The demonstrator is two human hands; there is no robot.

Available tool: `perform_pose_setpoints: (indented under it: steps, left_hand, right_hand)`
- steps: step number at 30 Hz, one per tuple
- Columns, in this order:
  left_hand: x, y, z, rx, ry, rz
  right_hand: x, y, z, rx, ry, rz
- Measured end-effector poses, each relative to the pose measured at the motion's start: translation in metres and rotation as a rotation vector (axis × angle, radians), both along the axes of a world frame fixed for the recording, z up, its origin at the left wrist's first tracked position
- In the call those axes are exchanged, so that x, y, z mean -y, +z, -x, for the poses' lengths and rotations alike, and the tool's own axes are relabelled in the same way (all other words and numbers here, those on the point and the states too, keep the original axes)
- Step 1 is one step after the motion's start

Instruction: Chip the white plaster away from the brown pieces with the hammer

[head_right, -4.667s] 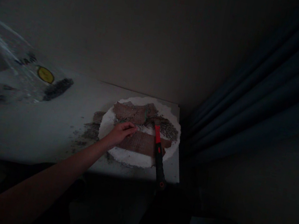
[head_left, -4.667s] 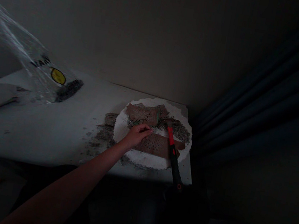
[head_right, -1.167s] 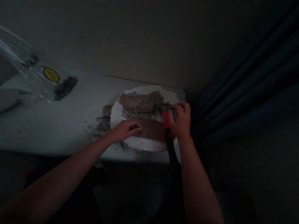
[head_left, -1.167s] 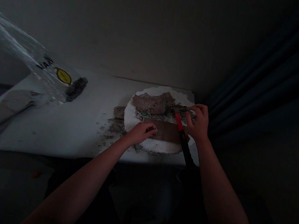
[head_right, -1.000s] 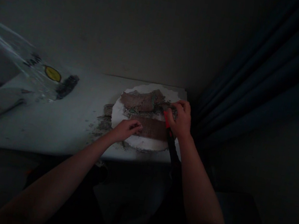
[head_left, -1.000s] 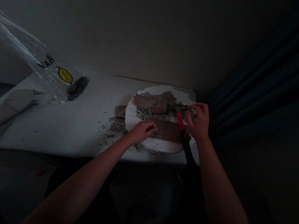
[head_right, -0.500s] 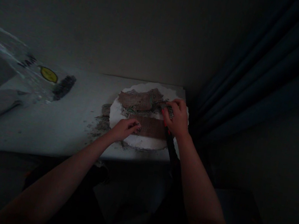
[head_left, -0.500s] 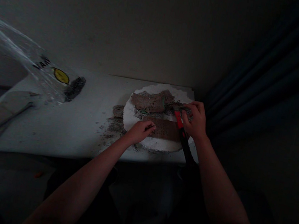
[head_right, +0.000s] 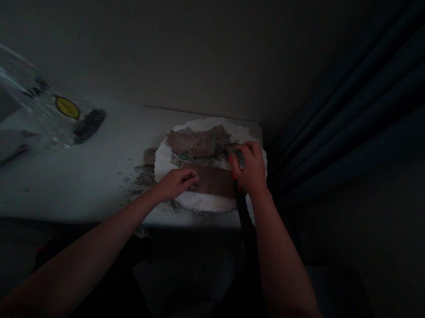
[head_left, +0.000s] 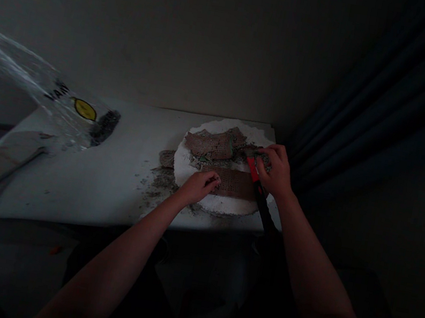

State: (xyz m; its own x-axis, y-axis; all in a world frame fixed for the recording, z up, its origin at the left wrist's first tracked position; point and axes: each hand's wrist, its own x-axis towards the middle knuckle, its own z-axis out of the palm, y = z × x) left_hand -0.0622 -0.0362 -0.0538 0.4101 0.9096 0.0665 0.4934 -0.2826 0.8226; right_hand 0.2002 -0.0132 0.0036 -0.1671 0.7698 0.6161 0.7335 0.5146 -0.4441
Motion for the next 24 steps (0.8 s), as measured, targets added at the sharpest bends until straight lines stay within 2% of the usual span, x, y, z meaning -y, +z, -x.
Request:
perform_pose_setpoints:
  steps: [24]
  left_hand:
    - [0.0008, 0.0019, -0.0002, -0.055, -0.005, -0.030]
  right_hand:
    - [-0.0001, -0.0019, 0.0009, 0.001, 0.010, 0.036]
